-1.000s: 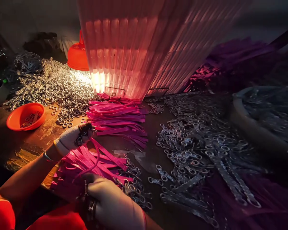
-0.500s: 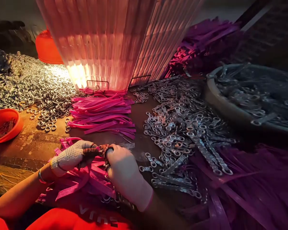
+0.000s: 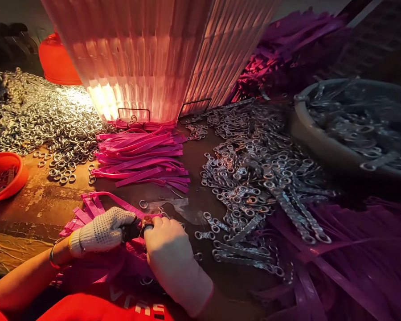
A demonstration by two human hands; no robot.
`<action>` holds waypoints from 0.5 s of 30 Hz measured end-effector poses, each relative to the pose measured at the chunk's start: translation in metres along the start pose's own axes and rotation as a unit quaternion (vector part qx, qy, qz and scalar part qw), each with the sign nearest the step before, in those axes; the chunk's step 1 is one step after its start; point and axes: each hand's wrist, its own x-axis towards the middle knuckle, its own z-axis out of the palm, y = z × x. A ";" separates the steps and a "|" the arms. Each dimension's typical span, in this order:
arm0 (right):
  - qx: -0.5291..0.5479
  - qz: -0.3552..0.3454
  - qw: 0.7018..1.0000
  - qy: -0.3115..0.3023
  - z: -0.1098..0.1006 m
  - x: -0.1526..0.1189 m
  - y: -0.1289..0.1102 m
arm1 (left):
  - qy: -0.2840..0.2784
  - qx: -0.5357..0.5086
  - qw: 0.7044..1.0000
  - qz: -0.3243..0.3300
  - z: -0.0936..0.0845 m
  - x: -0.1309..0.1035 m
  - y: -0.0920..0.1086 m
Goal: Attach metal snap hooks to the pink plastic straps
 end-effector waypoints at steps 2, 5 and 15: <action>0.003 -0.002 1.000 0.009 0.002 -0.004 0.002 | -0.004 -0.028 1.000 -0.005 0.004 0.001 -0.001; 0.034 -0.005 0.999 0.009 0.002 -0.005 0.005 | 0.015 -0.014 1.000 0.006 0.010 0.000 -0.001; 0.168 0.026 0.985 -0.031 -0.002 0.002 0.012 | 0.026 -0.122 0.992 -0.030 0.013 0.001 0.000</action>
